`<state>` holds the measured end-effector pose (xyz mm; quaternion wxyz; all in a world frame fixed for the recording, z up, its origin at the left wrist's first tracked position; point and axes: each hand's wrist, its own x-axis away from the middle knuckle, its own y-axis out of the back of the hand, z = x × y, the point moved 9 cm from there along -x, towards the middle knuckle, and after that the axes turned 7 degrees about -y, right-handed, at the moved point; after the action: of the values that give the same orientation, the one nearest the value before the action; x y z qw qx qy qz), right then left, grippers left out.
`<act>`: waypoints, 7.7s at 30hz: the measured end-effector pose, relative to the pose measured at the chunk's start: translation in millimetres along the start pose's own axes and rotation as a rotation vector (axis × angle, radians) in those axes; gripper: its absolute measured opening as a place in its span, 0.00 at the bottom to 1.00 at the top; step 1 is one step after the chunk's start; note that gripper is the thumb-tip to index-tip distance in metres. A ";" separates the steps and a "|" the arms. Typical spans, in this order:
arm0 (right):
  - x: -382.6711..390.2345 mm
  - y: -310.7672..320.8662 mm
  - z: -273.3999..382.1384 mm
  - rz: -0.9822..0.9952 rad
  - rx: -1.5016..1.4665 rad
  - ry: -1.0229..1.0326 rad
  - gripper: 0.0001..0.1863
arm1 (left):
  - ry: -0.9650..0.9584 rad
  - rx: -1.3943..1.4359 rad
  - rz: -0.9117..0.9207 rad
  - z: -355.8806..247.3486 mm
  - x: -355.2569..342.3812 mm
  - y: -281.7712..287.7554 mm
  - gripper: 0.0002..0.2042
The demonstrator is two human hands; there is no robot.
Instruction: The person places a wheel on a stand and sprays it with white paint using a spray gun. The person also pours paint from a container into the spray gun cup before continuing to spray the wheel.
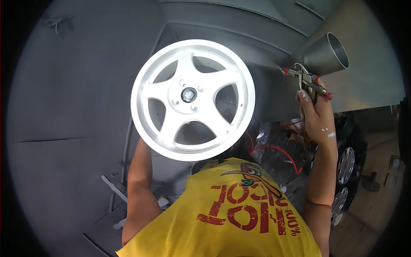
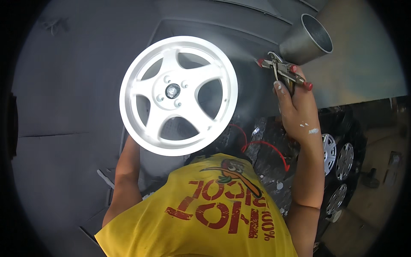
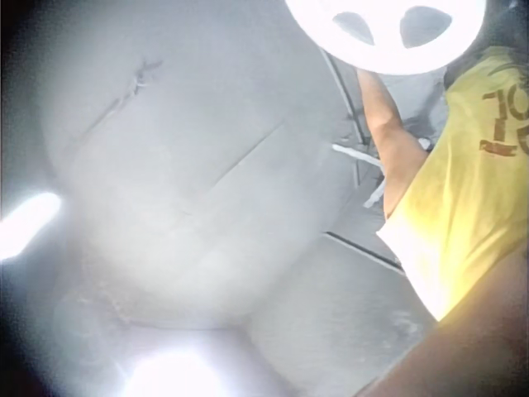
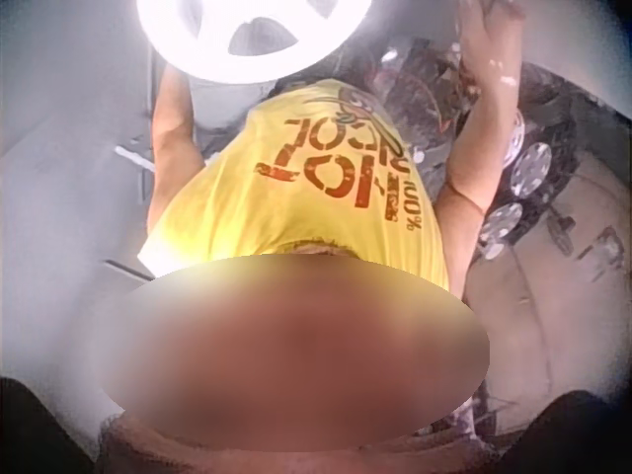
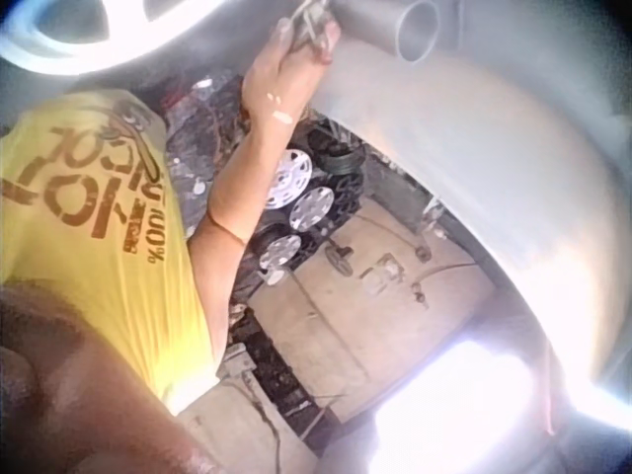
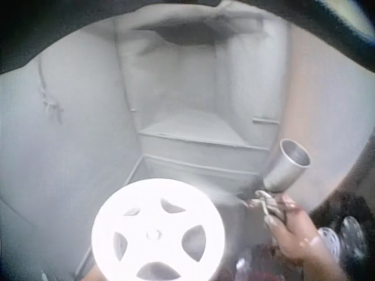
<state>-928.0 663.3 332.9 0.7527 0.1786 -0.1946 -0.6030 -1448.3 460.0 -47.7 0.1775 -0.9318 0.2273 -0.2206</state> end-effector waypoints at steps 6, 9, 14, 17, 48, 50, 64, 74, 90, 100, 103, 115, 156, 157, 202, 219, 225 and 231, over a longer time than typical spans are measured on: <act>-13.4 0.2 -18.6 0.125 -0.038 -0.035 0.14 | -0.028 -0.018 -0.024 3.1 4.0 9.9 0.07; -28.5 8.1 -45.6 0.092 -0.066 0.009 0.14 | -0.056 -0.027 -0.043 5.9 7.9 9.1 0.07; -61.4 23.0 -132.2 0.047 0.125 0.105 0.15 | -0.131 -0.061 -0.084 19.8 26.5 7.7 0.07; -68.4 16.6 -171.6 0.096 0.018 0.010 0.16 | -0.217 -0.123 -0.101 39.0 52.7 16.9 0.07; -64.7 12.2 -199.1 0.585 -0.074 0.106 0.21 | 0.657 -1.010 0.979 312.7 349.5 -98.2 0.30; -63.1 12.6 -196.1 0.598 -0.059 0.135 0.21 | 0.730 -1.022 0.842 309.8 347.4 -97.2 0.31; -51.8 18.4 -147.0 0.699 0.015 0.298 0.18 | 0.159 -1.160 0.001 243.2 298.1 -52.9 0.11; -55.9 11.9 -106.8 0.808 0.071 0.388 0.18 | 0.258 -0.915 0.033 238.3 277.2 -97.3 0.09; -60.5 -21.8 -87.1 1.011 -0.048 0.255 0.17 | 0.298 0.077 -0.178 207.2 253.6 -174.9 0.14; -55.5 6.1 -130.4 0.828 -0.084 0.110 0.19 | 0.439 0.033 -0.075 197.2 277.3 -210.4 0.17; -51.5 22.0 -135.1 0.804 -0.205 -0.109 0.22 | 0.457 -0.007 -0.011 199.7 283.7 -224.3 0.19; -63.6 38.7 -114.6 0.716 -0.141 -0.016 0.21 | 0.530 -0.174 -0.025 202.9 277.3 -200.5 0.21; -119.2 -5.0 70.6 0.677 0.204 0.405 0.19 | 0.337 -0.783 0.737 219.0 283.3 -213.1 0.06; -124.6 -6.7 70.5 0.649 0.206 0.417 0.20 | 0.365 -0.812 0.738 217.3 283.0 -211.9 0.07; -123.8 27.4 58.9 0.590 0.049 0.211 0.21 | 0.724 -0.090 0.022 189.6 276.0 -173.3 0.12; -139.1 43.9 41.2 0.464 0.260 0.211 0.14 | 0.851 0.133 0.057 217.0 295.2 -234.8 0.17; -163.9 54.6 23.5 0.332 0.330 0.169 0.14 | 0.853 0.144 0.097 221.6 293.1 -230.9 0.18; -166.0 48.2 27.1 0.353 0.404 0.207 0.15 | 0.827 0.084 0.106 224.5 289.0 -214.9 0.16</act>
<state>-934.1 834.7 367.6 0.8111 0.3492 -0.2610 -0.3900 -1032.6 545.8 -48.2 0.1200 -0.7438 0.3179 -0.5756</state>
